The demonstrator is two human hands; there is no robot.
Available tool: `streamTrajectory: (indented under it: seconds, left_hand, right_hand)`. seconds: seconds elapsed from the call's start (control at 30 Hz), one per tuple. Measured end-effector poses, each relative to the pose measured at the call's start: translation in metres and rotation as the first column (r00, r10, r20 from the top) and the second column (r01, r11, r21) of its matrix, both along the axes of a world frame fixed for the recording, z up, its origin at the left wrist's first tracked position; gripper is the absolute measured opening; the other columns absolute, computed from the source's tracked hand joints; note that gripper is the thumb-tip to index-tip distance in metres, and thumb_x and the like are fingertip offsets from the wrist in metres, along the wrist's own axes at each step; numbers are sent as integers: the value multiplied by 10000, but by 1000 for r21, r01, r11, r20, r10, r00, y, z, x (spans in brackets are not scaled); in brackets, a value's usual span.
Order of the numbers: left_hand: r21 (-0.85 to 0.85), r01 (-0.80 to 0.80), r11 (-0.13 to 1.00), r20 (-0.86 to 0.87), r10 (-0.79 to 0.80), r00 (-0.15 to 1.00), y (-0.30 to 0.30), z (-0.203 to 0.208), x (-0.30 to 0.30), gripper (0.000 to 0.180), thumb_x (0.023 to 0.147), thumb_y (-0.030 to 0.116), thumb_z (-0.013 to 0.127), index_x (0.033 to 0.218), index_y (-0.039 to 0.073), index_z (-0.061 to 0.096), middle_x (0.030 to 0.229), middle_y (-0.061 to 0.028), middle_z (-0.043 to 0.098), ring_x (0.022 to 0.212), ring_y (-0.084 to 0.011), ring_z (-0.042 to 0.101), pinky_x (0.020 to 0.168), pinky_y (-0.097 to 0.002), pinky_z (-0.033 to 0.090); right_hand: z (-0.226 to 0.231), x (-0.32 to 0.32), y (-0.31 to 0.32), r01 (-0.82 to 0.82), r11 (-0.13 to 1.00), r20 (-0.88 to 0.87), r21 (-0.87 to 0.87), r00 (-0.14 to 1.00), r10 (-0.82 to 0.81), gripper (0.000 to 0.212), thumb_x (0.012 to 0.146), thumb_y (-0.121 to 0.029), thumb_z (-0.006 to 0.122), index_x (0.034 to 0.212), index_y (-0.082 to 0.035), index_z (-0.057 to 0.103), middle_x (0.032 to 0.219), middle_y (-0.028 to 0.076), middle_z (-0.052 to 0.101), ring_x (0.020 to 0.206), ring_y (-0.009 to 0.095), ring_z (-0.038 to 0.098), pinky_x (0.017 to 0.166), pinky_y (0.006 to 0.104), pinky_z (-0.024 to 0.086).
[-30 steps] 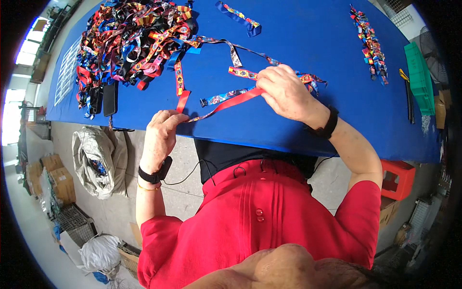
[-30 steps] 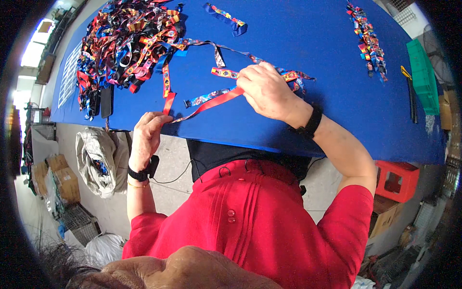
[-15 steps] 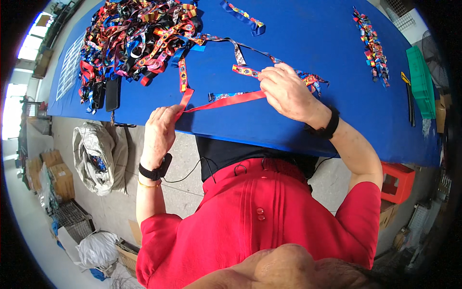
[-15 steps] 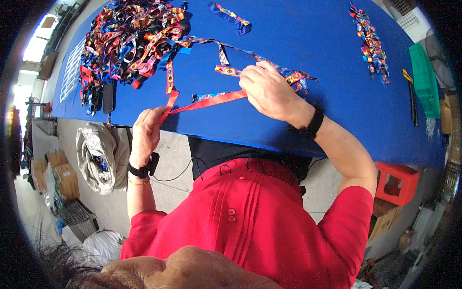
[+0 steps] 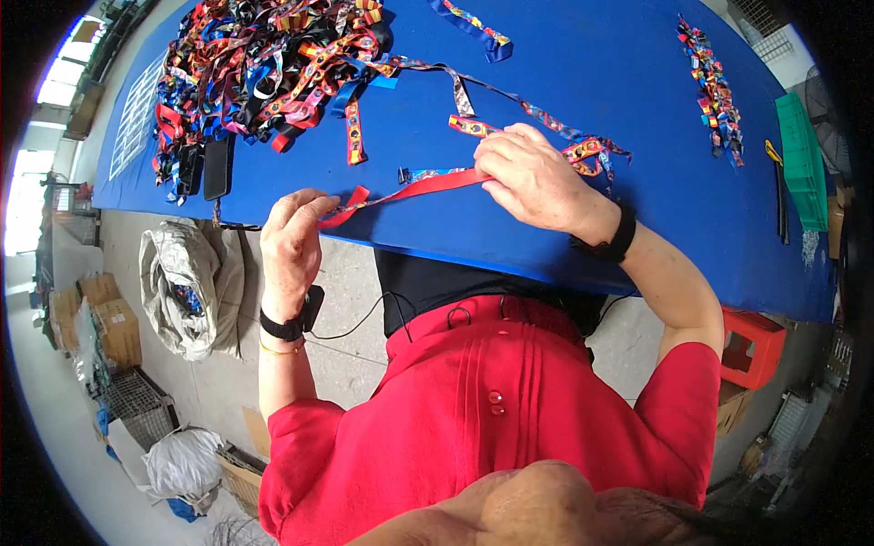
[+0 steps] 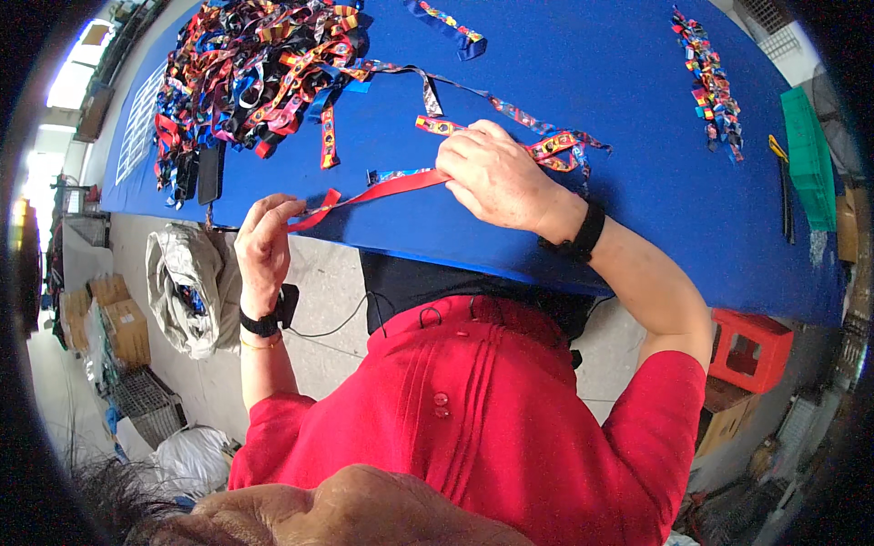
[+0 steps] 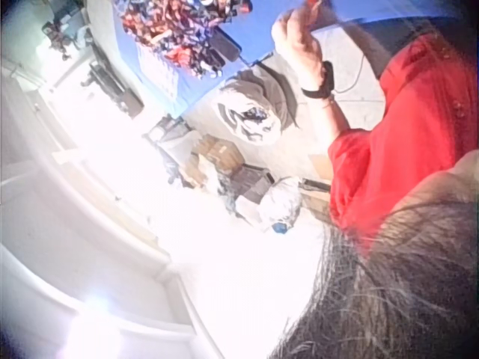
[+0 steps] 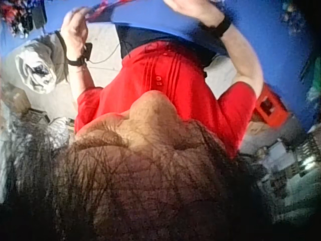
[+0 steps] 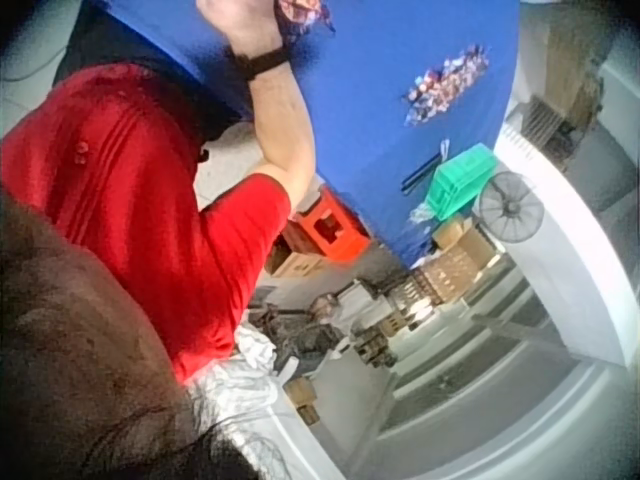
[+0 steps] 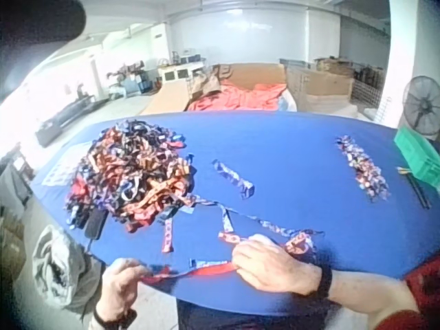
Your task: Sorting a pile of printed lanyards and attaching metal or plastic clips to them on a workbench.
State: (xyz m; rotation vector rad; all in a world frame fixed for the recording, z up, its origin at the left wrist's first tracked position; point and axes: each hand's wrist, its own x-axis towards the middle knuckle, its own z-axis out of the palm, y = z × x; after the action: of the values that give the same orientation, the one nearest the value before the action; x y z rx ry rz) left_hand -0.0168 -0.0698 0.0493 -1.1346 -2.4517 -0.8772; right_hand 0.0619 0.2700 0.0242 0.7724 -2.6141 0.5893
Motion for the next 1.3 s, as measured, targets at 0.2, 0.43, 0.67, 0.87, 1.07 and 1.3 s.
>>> streamTrajectory:
  seconds: [0.2,0.43,0.67,0.87,1.07,1.3]
  left_hand:
    - [56,29,998,16,-30,999,8,12,9,322,748,-140,609,983,37,739,970,-117,700,898,-274,687,769,-340,555]
    - [116,37,993,-49,-32,998,5,13,5,324,725,-139,628,976,34,740,956,-117,697,863,-258,687,735,-326,555]
    - [137,61,989,-69,-52,996,18,20,8,332,714,-135,635,969,48,741,929,-95,691,853,-245,680,730,-325,548]
    - [179,84,980,-83,-70,994,25,33,9,345,716,-139,619,976,52,744,936,-99,693,856,-253,681,730,-330,551]
    - [126,-16,992,-42,21,999,10,25,-1,416,784,-163,559,1114,40,708,1006,-134,708,912,-285,689,795,-353,555]
    - [-195,28,980,-86,-46,995,19,-2,-1,371,797,-80,580,1127,55,683,1087,-103,712,1017,-278,671,889,-379,514]
  right_hand:
    - [2,-6,-17,-8,1000,53,-31,999,9,215,847,-118,717,1043,-76,639,1139,113,605,1123,306,578,1007,458,424]
    - [3,-14,-15,-28,998,3,-47,1000,29,145,845,-106,652,964,-45,597,997,115,620,1013,309,609,933,446,440]
    - [14,-10,-31,-21,994,75,-104,997,29,246,819,-109,702,1044,-56,618,1112,131,626,1084,314,602,1004,461,440]
    - [8,-14,-27,-90,993,39,-79,995,94,123,851,-115,666,950,-91,597,979,102,614,985,298,613,964,454,439]
    - [76,8,5,166,980,-54,-114,983,-173,150,816,-2,639,944,-67,597,885,89,656,832,303,645,802,401,506]
    - [59,92,53,338,941,-63,0,939,-337,230,806,55,646,1000,-56,700,992,107,730,890,286,697,790,392,544]
